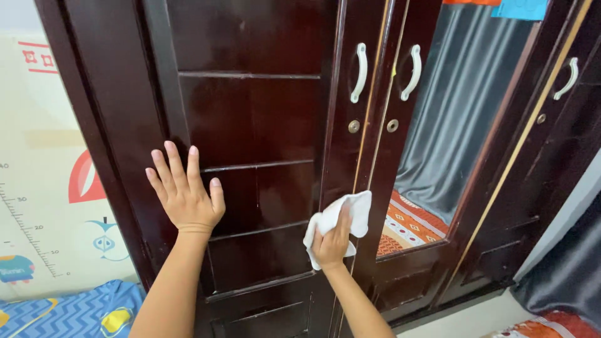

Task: Cleaning the exterior surfaces of a dark wooden wardrobe using a white cloth.

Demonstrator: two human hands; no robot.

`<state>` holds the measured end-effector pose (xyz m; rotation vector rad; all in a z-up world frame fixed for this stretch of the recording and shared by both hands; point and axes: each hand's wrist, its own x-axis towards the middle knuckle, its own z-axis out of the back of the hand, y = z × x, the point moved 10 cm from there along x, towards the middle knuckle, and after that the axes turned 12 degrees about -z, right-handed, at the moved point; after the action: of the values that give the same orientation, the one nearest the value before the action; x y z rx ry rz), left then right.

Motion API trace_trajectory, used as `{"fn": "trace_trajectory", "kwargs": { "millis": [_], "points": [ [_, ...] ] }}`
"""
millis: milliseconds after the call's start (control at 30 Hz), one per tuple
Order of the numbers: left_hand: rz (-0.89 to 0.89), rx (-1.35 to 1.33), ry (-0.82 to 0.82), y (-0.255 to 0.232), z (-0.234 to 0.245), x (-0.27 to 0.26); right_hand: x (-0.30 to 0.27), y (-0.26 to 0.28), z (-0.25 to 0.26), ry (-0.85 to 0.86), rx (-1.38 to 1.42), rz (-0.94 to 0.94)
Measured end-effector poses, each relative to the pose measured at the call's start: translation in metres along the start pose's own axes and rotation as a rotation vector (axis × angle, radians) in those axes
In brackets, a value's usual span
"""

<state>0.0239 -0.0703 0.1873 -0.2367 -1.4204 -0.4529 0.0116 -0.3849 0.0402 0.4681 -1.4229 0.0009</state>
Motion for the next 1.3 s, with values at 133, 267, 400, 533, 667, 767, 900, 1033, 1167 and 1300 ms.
{"fn": "trace_trajectory", "kwargs": {
  "millis": [133,267,400,533,667,767,900,1033,1167,1300],
  "points": [
    [-0.005,-0.006,0.012,0.000,0.001,-0.003,0.038,-0.022,-0.019,0.105,-0.065,-0.100],
    [-0.007,-0.009,0.019,0.002,0.000,0.000,0.177,-0.003,0.020,-0.205,0.028,-0.147],
    [-0.009,-0.019,0.007,-0.001,0.000,0.001,0.223,-0.006,0.023,-0.251,-0.029,-0.153],
    [-0.014,-0.023,-0.013,-0.002,0.008,0.003,0.123,0.003,0.011,-0.162,-0.042,0.085],
    [-0.001,-0.028,-0.002,-0.001,0.009,0.003,-0.083,-0.046,-0.023,0.041,0.013,-0.133],
    [0.012,-0.027,0.003,-0.002,0.009,0.003,-0.159,-0.048,-0.032,0.066,-0.091,-0.186],
    [0.005,0.005,0.006,0.000,0.009,0.002,-0.072,-0.012,-0.018,0.011,0.068,-0.237],
    [0.017,0.002,-0.005,-0.001,0.009,0.001,0.067,0.036,-0.018,-0.060,0.114,-0.128],
    [0.012,-0.031,-0.033,0.002,0.011,0.001,0.138,0.096,-0.023,-0.091,0.102,-0.070],
    [0.015,-0.064,-0.052,0.004,0.014,-0.005,0.053,0.125,-0.034,-0.037,0.060,0.047]
  ]
}}
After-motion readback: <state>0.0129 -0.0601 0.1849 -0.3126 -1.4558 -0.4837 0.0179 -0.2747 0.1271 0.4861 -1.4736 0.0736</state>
